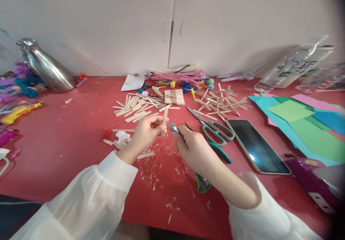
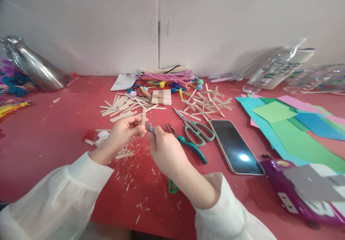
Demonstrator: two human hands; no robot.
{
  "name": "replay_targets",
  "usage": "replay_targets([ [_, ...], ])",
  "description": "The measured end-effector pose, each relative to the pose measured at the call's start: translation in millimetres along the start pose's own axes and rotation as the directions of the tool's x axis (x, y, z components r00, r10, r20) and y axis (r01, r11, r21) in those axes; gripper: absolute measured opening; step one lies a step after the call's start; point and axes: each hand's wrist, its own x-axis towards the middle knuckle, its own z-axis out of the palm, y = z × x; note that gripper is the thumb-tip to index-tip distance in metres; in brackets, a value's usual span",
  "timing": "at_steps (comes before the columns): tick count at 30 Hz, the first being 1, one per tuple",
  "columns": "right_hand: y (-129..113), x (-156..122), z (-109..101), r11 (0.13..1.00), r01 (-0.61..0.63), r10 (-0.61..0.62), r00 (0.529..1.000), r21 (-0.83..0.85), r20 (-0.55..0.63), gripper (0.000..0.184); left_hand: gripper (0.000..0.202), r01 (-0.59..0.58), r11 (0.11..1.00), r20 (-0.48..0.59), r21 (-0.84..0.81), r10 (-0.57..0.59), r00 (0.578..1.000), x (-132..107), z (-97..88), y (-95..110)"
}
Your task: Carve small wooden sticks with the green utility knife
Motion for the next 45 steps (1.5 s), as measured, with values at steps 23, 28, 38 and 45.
replay_targets([
  [23, 5, 4, -1, 0.994, 0.107, -0.107, 0.994, 0.016, -0.020, 0.025, 0.013, -0.103, 0.989, 0.050, 0.102, 0.098, 0.994, -1, -2.0, -5],
  [28, 7, 3, 1, 0.994, 0.079, -0.078, 0.997, 0.077, -0.020, 0.025, 0.011, -0.150, 0.969, 0.019, 0.194, 0.150, 0.989, -2, -0.6, -3],
  [38, 6, 3, 1, 0.994, 0.111, -0.110, 0.994, 0.019, -0.029, 0.022, 0.010, -0.051, 0.997, 0.050, 0.060, 0.048, 0.998, -3, 0.5, 1],
  [45, 5, 1, 2, 0.992, 0.105, -0.107, 0.994, -0.071, -0.029, 0.019, 0.011, -0.117, 0.979, 0.035, 0.165, 0.113, 0.993, -6, 0.3, 4],
])
